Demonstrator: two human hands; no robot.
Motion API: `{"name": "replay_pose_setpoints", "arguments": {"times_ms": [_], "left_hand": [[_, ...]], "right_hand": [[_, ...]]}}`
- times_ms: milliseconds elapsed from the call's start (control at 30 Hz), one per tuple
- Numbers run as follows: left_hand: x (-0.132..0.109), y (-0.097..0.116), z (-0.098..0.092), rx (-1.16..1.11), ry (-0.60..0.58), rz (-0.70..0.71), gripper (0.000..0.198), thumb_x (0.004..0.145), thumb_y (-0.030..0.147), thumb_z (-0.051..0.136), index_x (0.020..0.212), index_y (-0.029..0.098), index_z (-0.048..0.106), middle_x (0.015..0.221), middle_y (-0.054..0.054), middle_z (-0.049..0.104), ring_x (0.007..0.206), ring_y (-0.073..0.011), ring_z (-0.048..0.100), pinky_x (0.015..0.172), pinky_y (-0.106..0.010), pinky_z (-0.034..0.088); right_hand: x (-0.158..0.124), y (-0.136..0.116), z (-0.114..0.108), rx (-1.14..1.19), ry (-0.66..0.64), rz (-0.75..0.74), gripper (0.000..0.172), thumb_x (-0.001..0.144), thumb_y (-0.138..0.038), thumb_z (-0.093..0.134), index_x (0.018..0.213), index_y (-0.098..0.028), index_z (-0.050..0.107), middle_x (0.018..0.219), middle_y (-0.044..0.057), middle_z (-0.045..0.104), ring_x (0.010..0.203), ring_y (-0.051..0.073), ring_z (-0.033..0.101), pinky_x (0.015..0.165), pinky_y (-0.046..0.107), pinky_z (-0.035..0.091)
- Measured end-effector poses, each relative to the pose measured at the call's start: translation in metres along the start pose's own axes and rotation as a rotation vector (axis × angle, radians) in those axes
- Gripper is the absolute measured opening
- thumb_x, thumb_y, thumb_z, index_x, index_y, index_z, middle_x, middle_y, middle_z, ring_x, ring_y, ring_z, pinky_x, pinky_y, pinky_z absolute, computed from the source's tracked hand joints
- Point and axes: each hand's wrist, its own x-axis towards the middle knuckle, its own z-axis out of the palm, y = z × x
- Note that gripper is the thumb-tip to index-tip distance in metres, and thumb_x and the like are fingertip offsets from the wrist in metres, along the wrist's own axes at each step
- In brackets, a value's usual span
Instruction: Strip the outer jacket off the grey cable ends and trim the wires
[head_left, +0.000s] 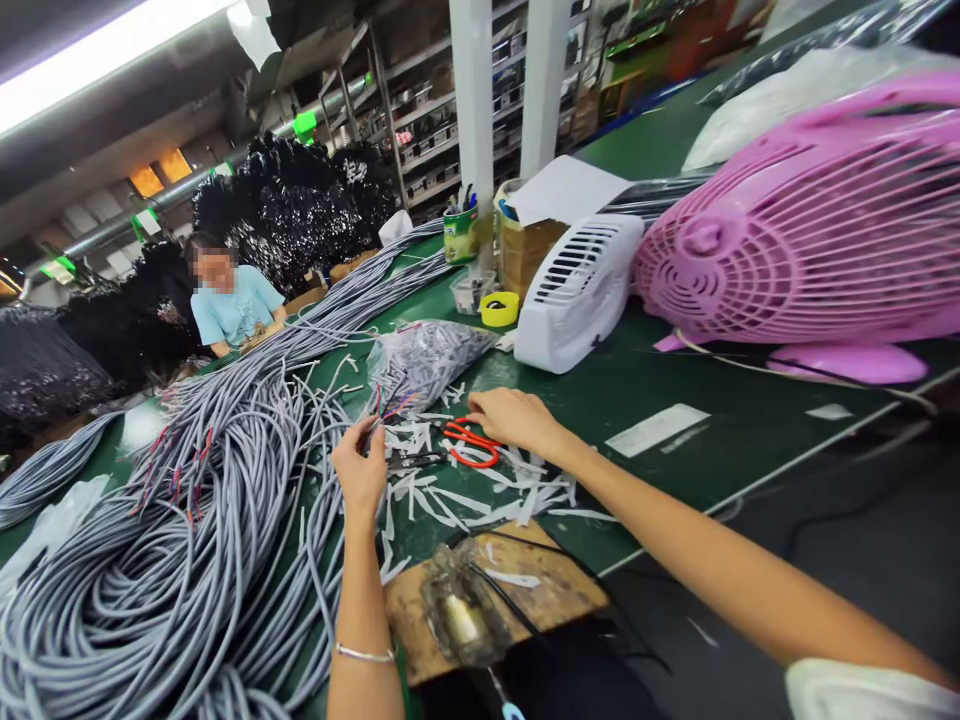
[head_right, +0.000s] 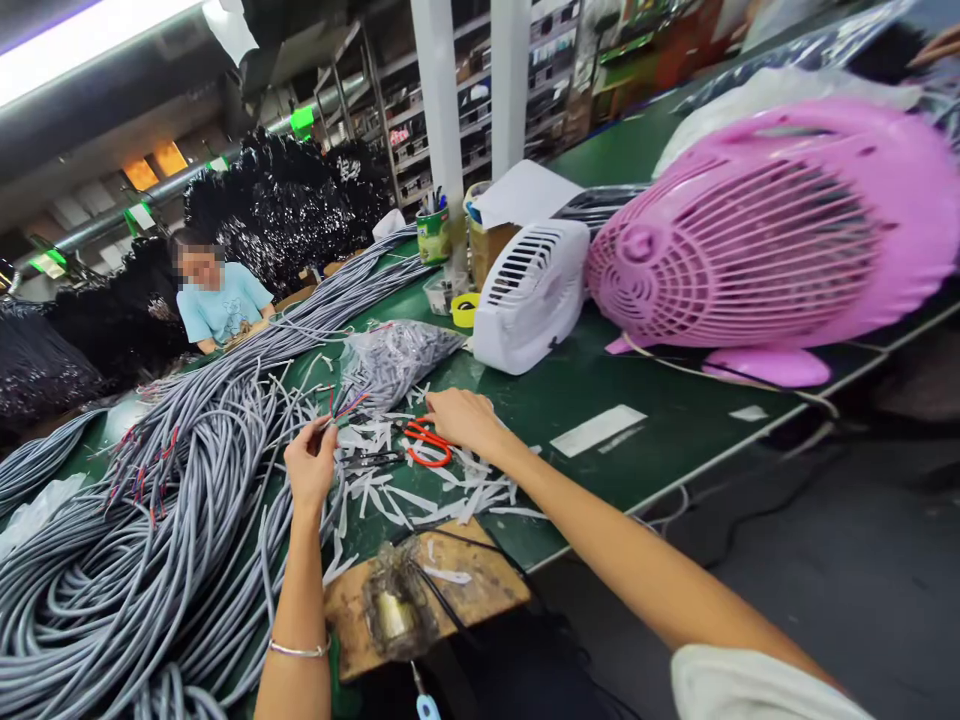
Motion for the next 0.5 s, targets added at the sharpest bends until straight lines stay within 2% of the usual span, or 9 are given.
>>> {"name": "replay_pose_setpoints", "arguments": {"times_ms": [100,233,300,400,500], "left_hand": [[0.000,0.000,0.000,0.007,0.005,0.001,0.026,0.072,0.030,0.056,0.088,0.011,0.065,0.080,-0.009,0.067,0.075,-0.0181,0.062,0.072,-0.030,0.047],[0.000,0.000,-0.001,-0.027,0.014,-0.010,0.022,0.072,0.028,0.058,0.085,0.013,0.065,0.077,-0.006,0.065,0.070,-0.0154,0.060,0.069,-0.027,0.045],[-0.001,0.001,-0.002,-0.041,0.025,-0.015,0.020,0.072,0.026,0.057,0.084,0.013,0.065,0.072,-0.003,0.063,0.064,-0.0135,0.057,0.067,-0.025,0.043],[-0.002,0.005,-0.004,-0.068,0.047,-0.023,0.018,0.073,0.025,0.056,0.083,0.013,0.065,0.063,0.000,0.059,0.056,-0.0110,0.052,0.062,-0.023,0.041],[-0.003,0.011,-0.006,-0.119,0.071,-0.034,0.018,0.072,0.027,0.057,0.079,0.013,0.065,0.055,0.003,0.053,0.052,-0.0097,0.047,0.058,-0.022,0.038]], "right_hand": [[-0.003,-0.007,0.001,-0.014,0.052,-0.004,0.022,0.083,-0.020,0.045,0.096,-0.012,0.062,0.100,0.016,0.063,0.097,0.027,0.057,0.073,0.032,0.042],[-0.009,-0.024,0.007,-0.007,0.013,-0.048,0.017,0.074,-0.011,0.052,0.083,-0.009,0.066,0.087,0.018,0.067,0.086,0.028,0.062,0.068,0.031,0.043],[-0.010,-0.027,0.008,0.006,0.016,-0.047,0.019,0.070,-0.006,0.051,0.081,-0.008,0.067,0.086,0.020,0.067,0.086,0.029,0.063,0.066,0.030,0.043],[-0.009,-0.020,0.005,0.050,0.038,-0.011,0.019,0.067,-0.007,0.052,0.078,-0.009,0.068,0.086,0.020,0.067,0.080,0.029,0.064,0.062,0.030,0.043],[-0.004,-0.008,0.000,0.115,0.088,0.004,0.021,0.070,-0.015,0.051,0.084,-0.014,0.067,0.085,0.013,0.068,0.076,0.026,0.065,0.060,0.028,0.045]]}}
